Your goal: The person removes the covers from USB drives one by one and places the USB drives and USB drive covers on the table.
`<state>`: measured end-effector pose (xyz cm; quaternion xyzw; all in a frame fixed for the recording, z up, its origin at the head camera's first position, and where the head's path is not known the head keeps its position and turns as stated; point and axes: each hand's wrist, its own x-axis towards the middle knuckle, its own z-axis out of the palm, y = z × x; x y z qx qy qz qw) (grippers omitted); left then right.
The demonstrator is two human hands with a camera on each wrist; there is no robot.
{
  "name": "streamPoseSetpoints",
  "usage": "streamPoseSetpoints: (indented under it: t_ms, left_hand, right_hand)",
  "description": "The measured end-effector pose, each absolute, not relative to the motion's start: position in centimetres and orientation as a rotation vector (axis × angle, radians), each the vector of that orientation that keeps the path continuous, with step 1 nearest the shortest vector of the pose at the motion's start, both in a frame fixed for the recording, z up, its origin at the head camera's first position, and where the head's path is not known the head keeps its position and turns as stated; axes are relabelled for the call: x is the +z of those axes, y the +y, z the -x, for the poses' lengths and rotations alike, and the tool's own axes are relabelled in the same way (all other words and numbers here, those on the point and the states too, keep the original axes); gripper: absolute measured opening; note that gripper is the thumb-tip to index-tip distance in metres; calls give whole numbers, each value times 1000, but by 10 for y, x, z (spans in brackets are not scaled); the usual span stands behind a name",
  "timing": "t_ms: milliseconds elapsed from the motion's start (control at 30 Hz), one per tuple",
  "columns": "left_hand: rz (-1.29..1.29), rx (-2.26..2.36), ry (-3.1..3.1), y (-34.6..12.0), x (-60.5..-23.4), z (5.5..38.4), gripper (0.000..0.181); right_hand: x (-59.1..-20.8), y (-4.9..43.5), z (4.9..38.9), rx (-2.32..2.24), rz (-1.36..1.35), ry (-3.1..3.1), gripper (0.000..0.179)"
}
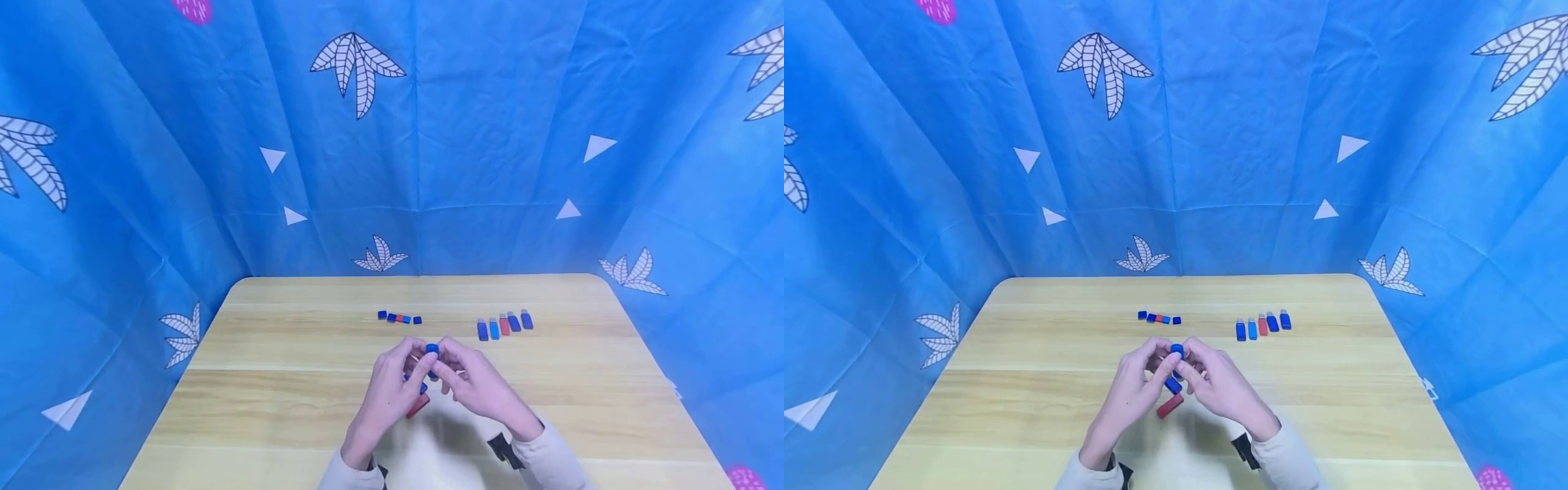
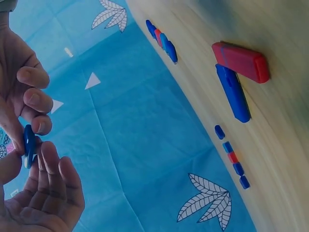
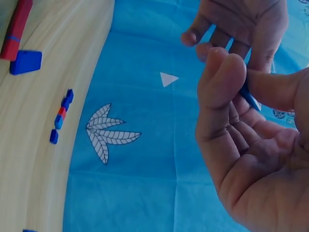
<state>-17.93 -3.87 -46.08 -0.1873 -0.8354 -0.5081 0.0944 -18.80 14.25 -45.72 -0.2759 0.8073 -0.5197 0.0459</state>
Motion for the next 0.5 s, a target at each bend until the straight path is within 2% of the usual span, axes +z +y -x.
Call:
streamPoseSetpoints:
  t_ms: [200, 500]
  left_hand:
    - [503, -1571, -2449, -37, -464, 179, 15]
    - [375, -1645, -2450, -34, -467, 178, 17]
  right_hand:
    - [-458, 143, 187, -1546, 836, 2486, 7]
    - [-464, 139, 182, -1503, 873, 2457, 9]
